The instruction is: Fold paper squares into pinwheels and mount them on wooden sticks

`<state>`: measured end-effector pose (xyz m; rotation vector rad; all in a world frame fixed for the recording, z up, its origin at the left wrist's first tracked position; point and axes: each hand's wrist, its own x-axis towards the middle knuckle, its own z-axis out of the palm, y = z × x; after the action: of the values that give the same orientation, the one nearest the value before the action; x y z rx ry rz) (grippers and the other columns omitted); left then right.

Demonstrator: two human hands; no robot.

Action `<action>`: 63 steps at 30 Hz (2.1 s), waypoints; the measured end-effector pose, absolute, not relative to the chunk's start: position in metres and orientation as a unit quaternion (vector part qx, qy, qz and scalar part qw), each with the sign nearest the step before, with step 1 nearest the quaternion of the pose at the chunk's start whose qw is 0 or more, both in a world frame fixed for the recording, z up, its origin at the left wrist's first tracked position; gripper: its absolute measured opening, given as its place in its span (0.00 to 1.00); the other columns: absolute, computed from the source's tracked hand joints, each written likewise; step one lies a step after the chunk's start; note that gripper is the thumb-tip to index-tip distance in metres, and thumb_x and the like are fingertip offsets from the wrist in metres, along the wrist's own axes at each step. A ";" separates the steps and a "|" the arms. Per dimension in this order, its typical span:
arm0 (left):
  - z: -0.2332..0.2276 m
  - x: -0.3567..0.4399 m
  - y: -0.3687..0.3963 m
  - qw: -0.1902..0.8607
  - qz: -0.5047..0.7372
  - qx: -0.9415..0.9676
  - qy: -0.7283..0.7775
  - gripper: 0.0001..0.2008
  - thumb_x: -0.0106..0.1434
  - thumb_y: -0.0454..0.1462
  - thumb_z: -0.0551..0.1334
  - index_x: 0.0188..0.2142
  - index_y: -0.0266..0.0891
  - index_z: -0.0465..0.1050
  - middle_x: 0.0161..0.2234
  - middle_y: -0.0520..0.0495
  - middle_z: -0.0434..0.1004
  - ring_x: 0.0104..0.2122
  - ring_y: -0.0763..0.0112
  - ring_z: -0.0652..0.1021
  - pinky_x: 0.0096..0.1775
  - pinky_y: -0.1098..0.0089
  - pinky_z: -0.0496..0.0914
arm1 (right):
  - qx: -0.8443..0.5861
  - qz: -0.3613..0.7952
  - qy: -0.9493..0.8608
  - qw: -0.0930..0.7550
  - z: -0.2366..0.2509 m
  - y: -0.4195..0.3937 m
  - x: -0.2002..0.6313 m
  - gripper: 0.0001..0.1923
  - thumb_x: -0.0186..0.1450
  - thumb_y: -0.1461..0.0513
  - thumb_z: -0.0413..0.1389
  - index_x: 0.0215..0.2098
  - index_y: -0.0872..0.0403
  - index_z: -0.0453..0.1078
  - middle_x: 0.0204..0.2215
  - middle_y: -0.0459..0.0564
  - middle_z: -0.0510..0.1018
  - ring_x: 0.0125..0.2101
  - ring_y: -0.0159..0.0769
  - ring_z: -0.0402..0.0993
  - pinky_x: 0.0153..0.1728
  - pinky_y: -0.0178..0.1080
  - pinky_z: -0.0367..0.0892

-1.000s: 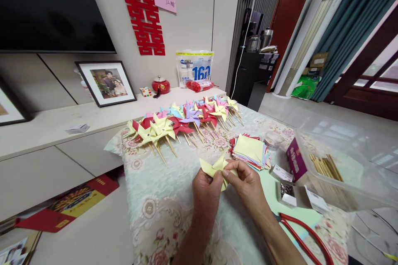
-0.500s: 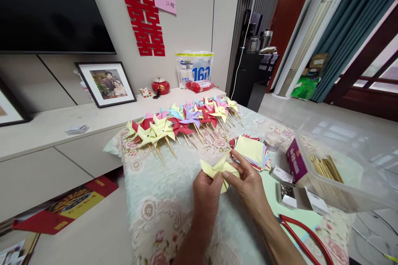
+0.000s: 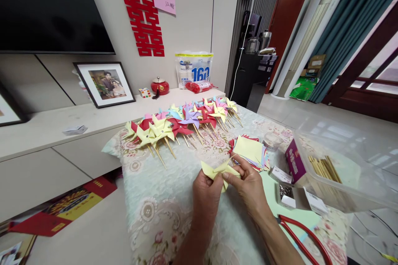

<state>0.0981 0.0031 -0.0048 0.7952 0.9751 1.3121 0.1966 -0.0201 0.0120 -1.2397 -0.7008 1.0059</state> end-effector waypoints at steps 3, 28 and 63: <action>-0.012 0.099 0.005 0.611 0.577 0.341 0.421 0.16 0.47 0.36 0.70 0.37 0.34 0.78 0.35 0.40 0.86 0.35 0.55 0.84 0.38 0.64 0.77 | -0.542 0.446 -0.305 0.644 0.012 -0.020 0.197 0.41 0.44 0.61 0.71 0.56 0.59 0.69 0.24 0.42 0.79 0.27 0.37 0.75 0.34 0.39 0.68; -0.003 0.096 -0.001 0.620 0.553 0.354 0.430 0.15 0.48 0.36 0.67 0.37 0.33 0.78 0.32 0.43 0.86 0.34 0.55 0.84 0.34 0.67 0.76 | -0.543 0.428 -0.289 0.662 0.007 -0.019 0.196 0.31 0.42 0.60 0.72 0.45 0.56 0.76 0.24 0.44 0.81 0.26 0.37 0.77 0.30 0.38 0.70; -0.009 0.096 0.001 0.651 0.549 0.344 0.394 0.16 0.47 0.36 0.70 0.37 0.33 0.79 0.32 0.43 0.85 0.32 0.57 0.83 0.35 0.65 0.76 | -0.543 0.424 -0.306 0.657 0.010 -0.021 0.193 0.26 0.45 0.58 0.72 0.42 0.55 0.76 0.27 0.47 0.83 0.27 0.41 0.78 0.31 0.40 0.71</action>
<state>0.0960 0.0013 -0.0092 0.7817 0.8946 1.2474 0.1928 -0.0212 0.0103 -1.2311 -0.6931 0.9617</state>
